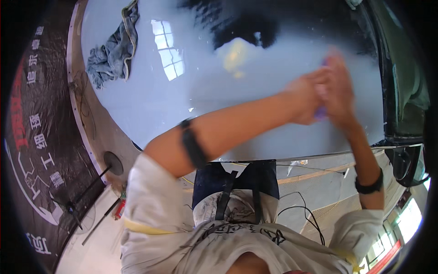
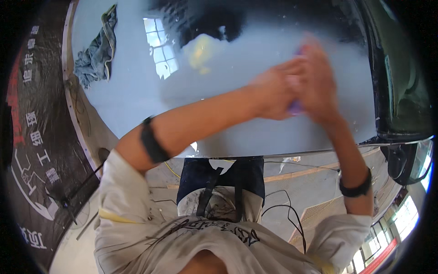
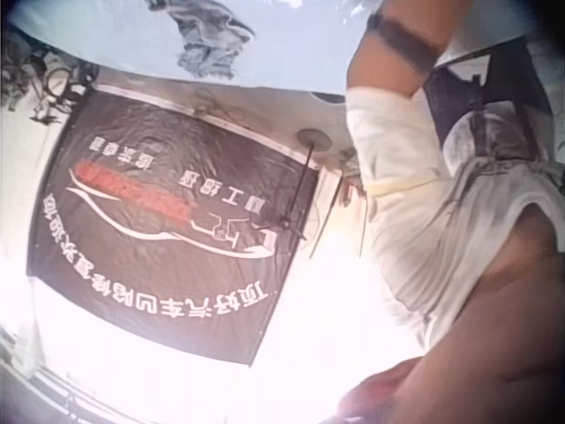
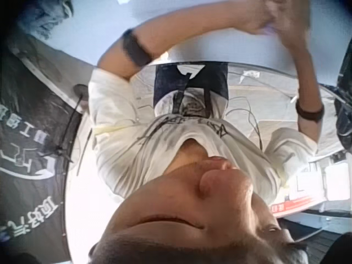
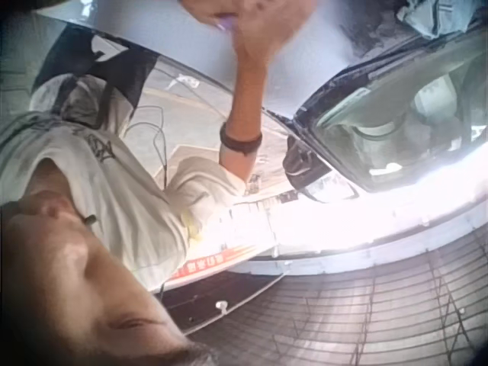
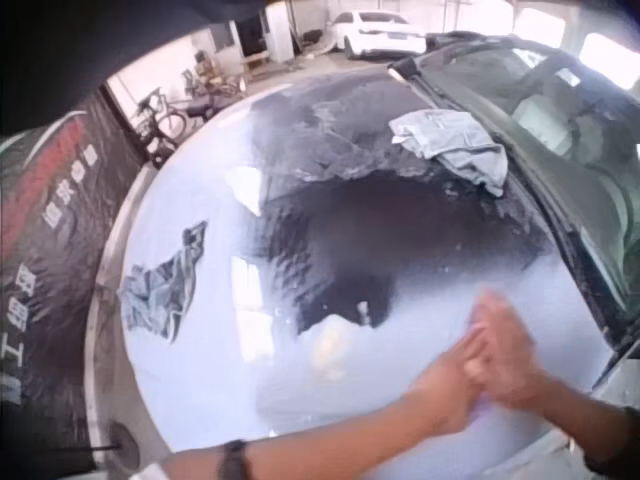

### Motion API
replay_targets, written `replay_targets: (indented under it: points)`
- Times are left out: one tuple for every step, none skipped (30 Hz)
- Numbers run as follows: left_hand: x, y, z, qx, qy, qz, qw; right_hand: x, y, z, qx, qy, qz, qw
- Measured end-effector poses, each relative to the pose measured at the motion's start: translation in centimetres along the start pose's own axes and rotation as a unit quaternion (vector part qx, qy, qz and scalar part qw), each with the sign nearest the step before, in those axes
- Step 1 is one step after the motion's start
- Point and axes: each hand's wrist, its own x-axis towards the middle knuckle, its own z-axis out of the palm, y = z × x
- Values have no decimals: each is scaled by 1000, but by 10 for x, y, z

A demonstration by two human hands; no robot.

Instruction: Sand and wipe a car hood as part of car detailing.

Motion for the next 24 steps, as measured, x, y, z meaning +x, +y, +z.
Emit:
replay_targets:
  points:
    - [-45,-15,-10,-28,40,-30,998,22,-39,23,36,13,-31,999]
    - [-79,-24,-34,-63,40,-45,996,42,-70,38,21,9,-64,998]
    - [-104,-30,-59,-50,6,-70,996,60,-94,47,5,7,-97,995]
    - [-123,-34,-79,-37,-29,-98,994,74,-108,57,5,12,-95,995]
    - [-130,-36,-94,-11,-55,-114,992,84,-117,64,15,5,-130,991]
    - [-136,-39,-105,18,-83,-132,988,87,-117,71,29,0,-167,986]
    - [-140,-43,-108,21,-89,-129,987,87,-111,68,31,6,-163,986]
    - [-141,-45,-106,51,-82,-120,988,83,-101,59,27,-24,-165,986]
    - [-143,-47,-102,78,-73,-111,988,78,-89,50,24,-55,-166,984]
    - [-146,-45,-105,71,-83,-114,987,65,-74,40,33,-60,-159,985]
    - [-142,-42,-113,83,-91,-117,985,47,-53,25,-22,-43,-141,989]
    - [-137,-42,-117,95,-95,-116,984,35,-38,14,-83,-26,-123,989]
    - [-135,-41,-115,116,-99,-116,981,29,-32,11,-79,-30,-120,989]
    - [-136,-42,-116,110,-105,-121,981,23,-33,9,-87,-29,-102,991]
    - [-136,-44,-116,123,-101,-112,981,18,-35,7,-94,-28,-85,992]
    - [-135,-44,-115,135,-96,-100,981,17,-39,-4,-91,-33,-82,992]
    - [-137,-47,-111,153,-99,-103,978,22,-42,-9,-111,-77,-66,989]
    - [-137,-48,-109,154,-104,-106,977,24,-42,-8,-131,-120,-51,983]
    - [-137,-46,-109,145,-94,-107,979,16,-41,-2,-125,-123,-51,983]
    - [-137,-45,-109,137,-84,-108,981,7,-37,5,-112,-67,-49,990]
    - [-136,-45,-109,135,-88,-112,981,-1,-34,10,-100,-11,-46,994]
    - [-135,-45,-109,135,-80,-108,982,-7,-32,11,-95,-16,-47,994]
    - [-135,-44,-109,135,-71,-104,983,-12,-30,10,-96,-11,-48,994]
    - [-136,-44,-108,133,-72,-109,983,-16,-30,9,-98,-7,-50,994]
